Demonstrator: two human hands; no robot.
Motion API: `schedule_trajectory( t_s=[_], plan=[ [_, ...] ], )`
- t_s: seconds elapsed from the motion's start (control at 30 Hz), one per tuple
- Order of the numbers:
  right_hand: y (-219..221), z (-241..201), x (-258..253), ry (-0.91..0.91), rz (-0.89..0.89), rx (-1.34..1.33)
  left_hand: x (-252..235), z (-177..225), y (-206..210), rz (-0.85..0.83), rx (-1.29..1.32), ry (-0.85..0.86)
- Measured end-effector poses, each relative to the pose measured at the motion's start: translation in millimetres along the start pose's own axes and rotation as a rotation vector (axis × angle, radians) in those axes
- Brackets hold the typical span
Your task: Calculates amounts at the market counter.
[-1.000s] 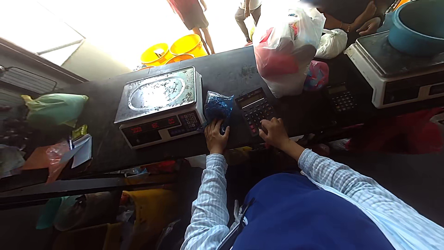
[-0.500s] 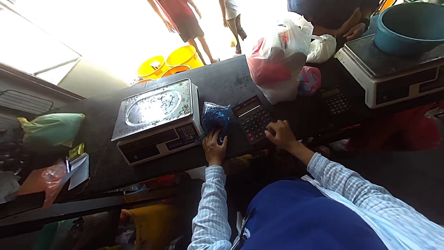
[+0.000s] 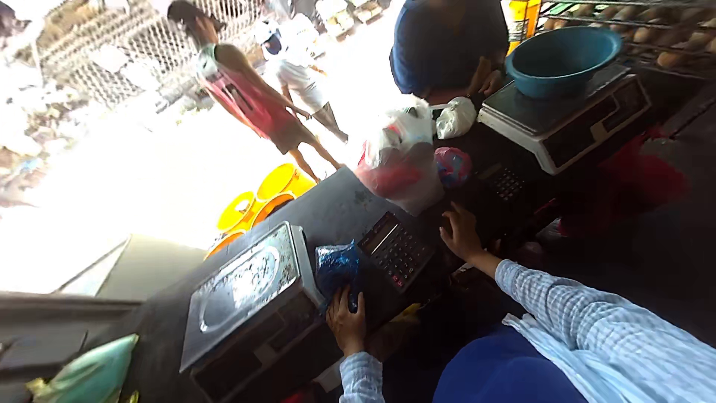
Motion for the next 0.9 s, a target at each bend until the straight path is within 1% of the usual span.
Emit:
schedule_trajectory(
  t_s=[0.13,0.33,0.57,0.9],
  plan=[
    [-3,0,-1,0.021,0.037,-0.021,0,-4,3,-0.009,-0.008,0.010],
    [-3,0,0,0.025,0.020,-0.043,2,-7,5,-0.036,-0.024,-0.004],
    [-1,1,0,0.011,0.012,-0.011,2,-14,11,0.002,-0.040,0.021],
    [-3,-1,-1,0.014,-0.025,0.019,2,-8,5,-0.021,-0.039,0.001]
  ],
)
Point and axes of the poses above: each hand's wrist, its own x-axis away from the middle knuckle, its own y-axis out of the palm, z = x × y, the point moved 3 cm from there along -x, towards the middle knuckle, and after that the axes turned 11 degrees about -z, right-handed, at the moved point
